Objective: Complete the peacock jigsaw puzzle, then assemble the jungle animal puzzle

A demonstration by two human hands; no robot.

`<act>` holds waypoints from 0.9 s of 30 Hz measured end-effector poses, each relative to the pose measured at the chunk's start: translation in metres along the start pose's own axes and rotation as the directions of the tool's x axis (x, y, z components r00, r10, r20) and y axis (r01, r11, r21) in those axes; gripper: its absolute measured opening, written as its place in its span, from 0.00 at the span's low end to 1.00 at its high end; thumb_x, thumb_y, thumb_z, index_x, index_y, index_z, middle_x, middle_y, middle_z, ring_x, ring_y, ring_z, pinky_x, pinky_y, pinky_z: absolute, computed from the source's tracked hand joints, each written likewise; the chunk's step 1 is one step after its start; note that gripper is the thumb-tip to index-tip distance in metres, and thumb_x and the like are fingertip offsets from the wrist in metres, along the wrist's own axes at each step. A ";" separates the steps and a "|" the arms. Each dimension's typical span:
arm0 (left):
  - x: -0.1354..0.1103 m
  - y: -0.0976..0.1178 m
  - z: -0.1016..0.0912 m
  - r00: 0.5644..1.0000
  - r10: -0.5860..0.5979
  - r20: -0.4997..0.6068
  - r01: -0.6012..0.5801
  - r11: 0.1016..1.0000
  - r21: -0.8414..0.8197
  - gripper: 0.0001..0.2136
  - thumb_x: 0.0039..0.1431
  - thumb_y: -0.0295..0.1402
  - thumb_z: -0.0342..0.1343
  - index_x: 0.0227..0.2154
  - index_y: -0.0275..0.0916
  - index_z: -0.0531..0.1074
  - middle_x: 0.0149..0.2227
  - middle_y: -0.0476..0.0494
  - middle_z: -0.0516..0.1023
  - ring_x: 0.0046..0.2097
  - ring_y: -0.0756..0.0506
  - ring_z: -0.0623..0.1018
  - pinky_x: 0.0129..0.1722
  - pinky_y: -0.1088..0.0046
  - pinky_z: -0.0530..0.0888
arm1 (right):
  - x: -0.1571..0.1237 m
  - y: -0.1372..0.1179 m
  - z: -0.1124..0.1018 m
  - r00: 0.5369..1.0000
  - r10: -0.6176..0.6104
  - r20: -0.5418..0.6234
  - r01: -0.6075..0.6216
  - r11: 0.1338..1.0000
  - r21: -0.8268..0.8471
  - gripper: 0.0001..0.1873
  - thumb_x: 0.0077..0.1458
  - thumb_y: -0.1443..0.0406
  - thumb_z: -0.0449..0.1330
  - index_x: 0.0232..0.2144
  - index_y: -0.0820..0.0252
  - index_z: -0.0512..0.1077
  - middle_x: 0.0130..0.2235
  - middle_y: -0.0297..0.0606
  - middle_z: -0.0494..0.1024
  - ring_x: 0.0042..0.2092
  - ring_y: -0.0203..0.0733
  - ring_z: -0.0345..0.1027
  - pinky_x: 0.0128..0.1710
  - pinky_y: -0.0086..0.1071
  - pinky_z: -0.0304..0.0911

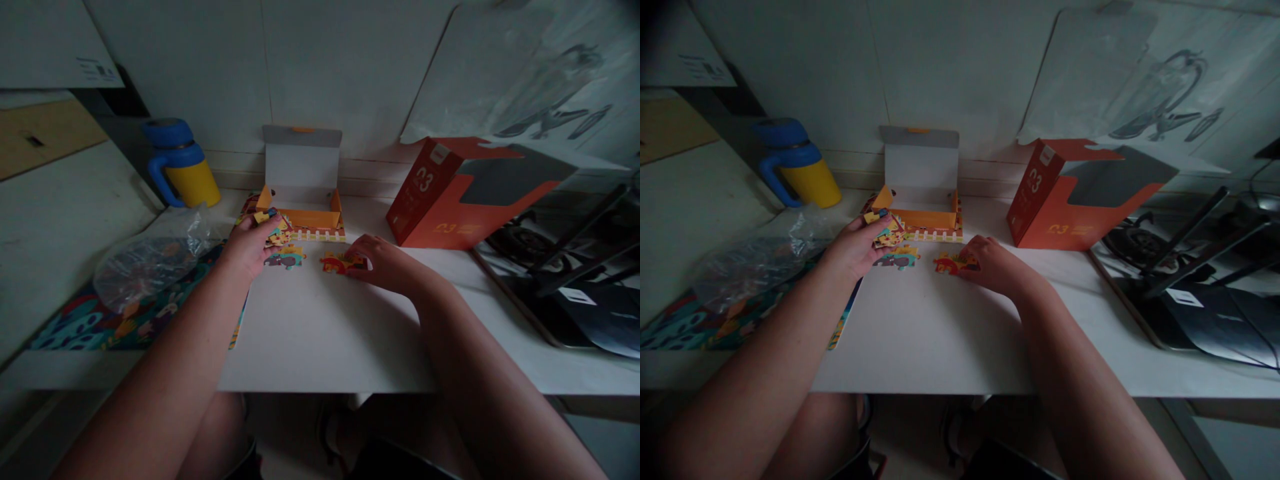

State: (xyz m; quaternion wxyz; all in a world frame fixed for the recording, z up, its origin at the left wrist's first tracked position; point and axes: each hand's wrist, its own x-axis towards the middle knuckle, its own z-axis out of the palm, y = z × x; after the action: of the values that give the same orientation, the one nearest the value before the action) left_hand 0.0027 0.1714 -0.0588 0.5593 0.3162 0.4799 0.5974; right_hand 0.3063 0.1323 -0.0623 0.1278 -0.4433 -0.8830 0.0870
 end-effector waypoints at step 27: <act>0.001 0.000 -0.001 1.000 -0.006 0.005 0.006 1.000 0.004 0.17 0.49 0.34 0.78 0.39 0.44 0.79 0.44 0.43 0.85 0.42 0.41 0.85 0.41 0.63 0.82 | -0.002 -0.001 -0.006 0.998 0.020 0.057 -0.021 0.999 0.024 0.21 0.62 0.60 0.69 0.56 0.54 0.77 0.57 0.47 0.81 0.58 0.58 0.76 0.60 0.49 0.70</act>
State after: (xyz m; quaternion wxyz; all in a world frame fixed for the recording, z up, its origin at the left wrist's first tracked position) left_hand 0.0016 0.1725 -0.0598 0.5618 0.3173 0.4807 0.5938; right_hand 0.3084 0.1304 -0.0565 0.1074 -0.4479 -0.8805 0.1117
